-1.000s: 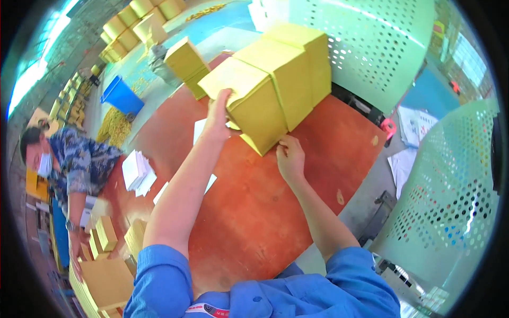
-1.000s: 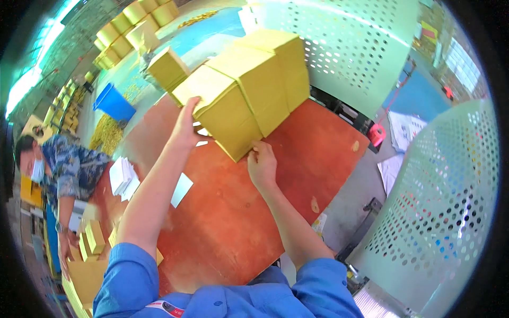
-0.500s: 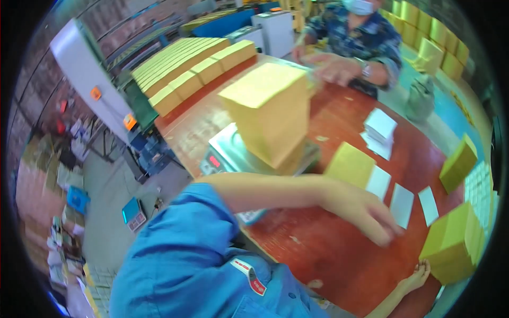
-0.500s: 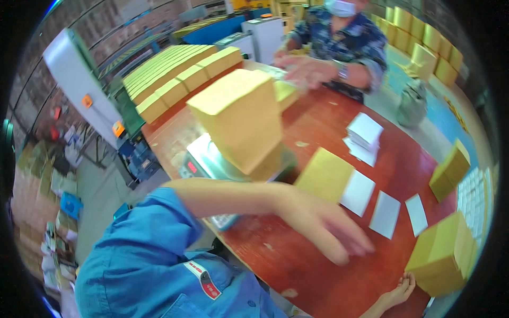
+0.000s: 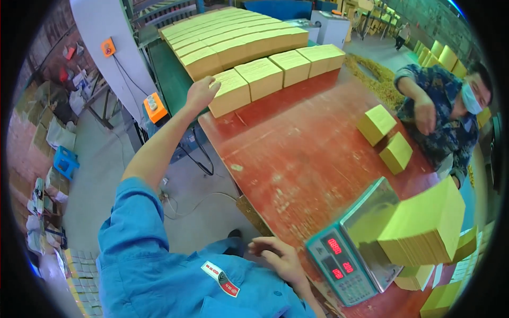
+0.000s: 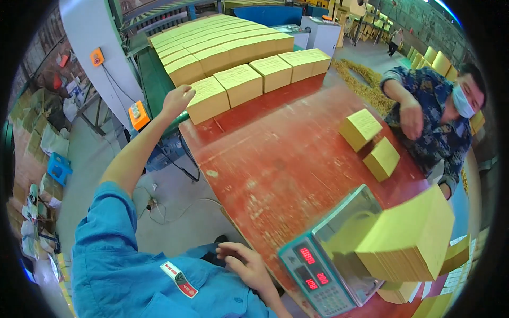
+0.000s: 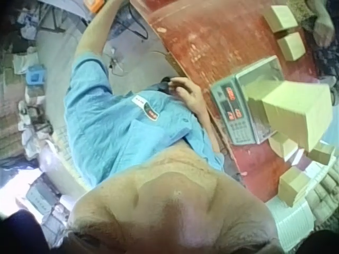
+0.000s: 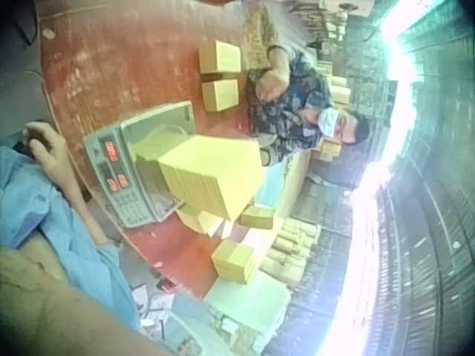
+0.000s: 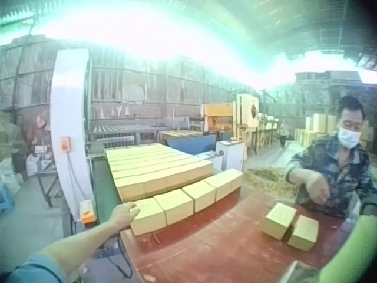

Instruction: The recorder weighs stacks of yellow paper on a scale and organizes them on a table.

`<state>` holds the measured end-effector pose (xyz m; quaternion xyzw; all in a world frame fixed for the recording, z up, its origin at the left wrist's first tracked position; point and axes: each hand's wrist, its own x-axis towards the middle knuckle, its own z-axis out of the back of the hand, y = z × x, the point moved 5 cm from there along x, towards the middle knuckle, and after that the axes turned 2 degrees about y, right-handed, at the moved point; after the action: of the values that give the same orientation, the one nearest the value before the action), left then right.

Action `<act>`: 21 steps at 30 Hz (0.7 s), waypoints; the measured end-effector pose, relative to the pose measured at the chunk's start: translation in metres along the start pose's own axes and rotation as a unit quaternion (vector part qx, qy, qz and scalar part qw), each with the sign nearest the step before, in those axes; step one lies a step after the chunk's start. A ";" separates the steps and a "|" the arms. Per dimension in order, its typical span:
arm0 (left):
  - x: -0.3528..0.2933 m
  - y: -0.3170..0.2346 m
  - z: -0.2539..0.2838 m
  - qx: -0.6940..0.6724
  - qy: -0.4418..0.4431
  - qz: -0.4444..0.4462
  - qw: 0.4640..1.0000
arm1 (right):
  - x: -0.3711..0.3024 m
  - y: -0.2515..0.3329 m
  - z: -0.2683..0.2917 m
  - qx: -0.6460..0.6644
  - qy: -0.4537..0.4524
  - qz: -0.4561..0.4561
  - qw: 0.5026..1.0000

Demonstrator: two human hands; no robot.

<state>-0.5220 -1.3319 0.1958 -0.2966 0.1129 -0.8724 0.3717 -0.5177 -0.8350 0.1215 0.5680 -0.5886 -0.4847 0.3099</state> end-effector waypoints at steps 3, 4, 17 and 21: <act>0.065 0.056 -0.028 0.058 0.009 0.006 0.998 | 0.069 -0.043 -0.030 0.061 0.000 -0.068 0.996; 0.084 0.069 -0.039 0.051 0.017 0.006 0.999 | 0.085 -0.051 -0.032 0.062 -0.009 -0.074 0.995; -0.048 0.023 -0.055 -0.109 0.239 -0.195 0.945 | 0.221 -0.131 -0.051 0.308 -0.101 -0.037 0.945; -0.131 -0.036 -0.043 -0.166 0.360 -0.039 0.917 | 0.194 -0.092 -0.041 0.283 -0.187 0.066 0.939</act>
<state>-0.4968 -1.2138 0.1199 -0.0242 0.3702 -0.9029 0.2173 -0.4778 -1.0208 0.0142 0.4912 -0.7849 -0.3741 0.0525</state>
